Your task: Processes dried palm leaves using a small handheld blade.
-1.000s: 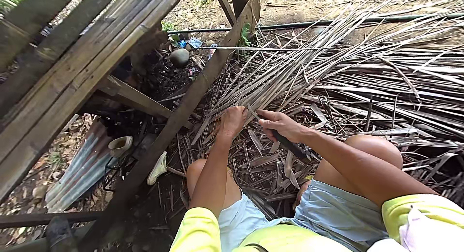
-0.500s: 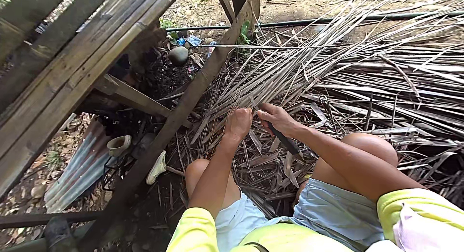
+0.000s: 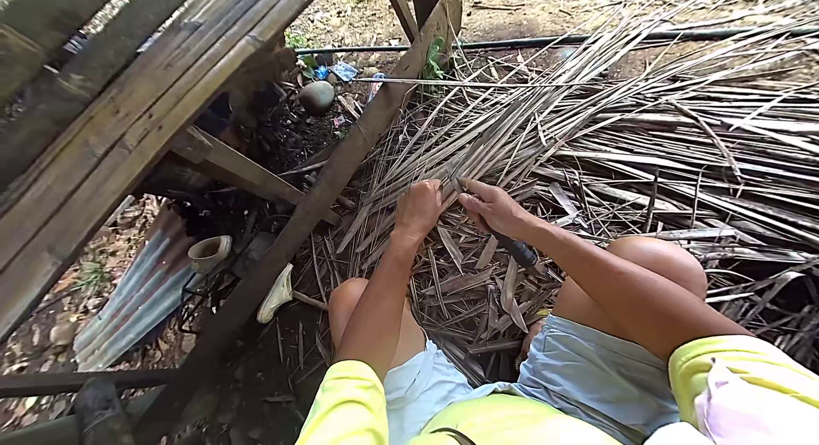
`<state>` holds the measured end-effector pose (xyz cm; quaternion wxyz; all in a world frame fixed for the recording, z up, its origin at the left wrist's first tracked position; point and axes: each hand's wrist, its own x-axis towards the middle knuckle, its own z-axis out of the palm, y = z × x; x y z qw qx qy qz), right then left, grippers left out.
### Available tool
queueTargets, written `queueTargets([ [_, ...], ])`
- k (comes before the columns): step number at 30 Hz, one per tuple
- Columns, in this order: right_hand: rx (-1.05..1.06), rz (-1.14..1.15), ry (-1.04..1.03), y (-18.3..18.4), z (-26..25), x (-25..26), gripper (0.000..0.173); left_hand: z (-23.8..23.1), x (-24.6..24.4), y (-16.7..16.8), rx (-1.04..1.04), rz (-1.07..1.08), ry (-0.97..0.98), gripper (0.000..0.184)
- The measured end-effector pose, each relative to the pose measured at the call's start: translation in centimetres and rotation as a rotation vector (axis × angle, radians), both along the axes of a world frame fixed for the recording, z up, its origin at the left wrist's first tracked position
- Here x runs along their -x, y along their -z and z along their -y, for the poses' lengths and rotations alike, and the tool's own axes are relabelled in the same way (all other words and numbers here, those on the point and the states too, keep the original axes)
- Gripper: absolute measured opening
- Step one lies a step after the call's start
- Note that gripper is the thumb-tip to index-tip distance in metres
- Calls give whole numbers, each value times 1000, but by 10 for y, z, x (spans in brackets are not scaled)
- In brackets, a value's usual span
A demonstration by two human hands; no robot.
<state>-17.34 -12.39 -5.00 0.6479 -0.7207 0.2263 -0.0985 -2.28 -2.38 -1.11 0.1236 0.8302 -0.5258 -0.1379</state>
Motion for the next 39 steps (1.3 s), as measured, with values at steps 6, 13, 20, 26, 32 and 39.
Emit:
queueTargets([
  [6, 188, -75, 70, 10, 16, 1, 52, -4, 8, 3, 2, 2, 57, 31],
  [13, 526, -254, 117, 1, 25, 1, 52, -1, 17, -4, -61, 42, 14, 31],
  [20, 273, -160, 173, 5, 53, 6, 53, -4, 13, -3, -42, 59, 30, 28],
  [26, 128, -74, 610, 10, 111, 32, 44, -19, -3, -9, -26, -14, 37, 29],
  [32, 135, 10, 376, -8, 45, 27, 47, -7, -14, -10, -87, -123, -40, 33],
  [39, 160, -2, 179, 10, 23, 12, 52, 5, -11, -7, -10, -638, -51, 27],
])
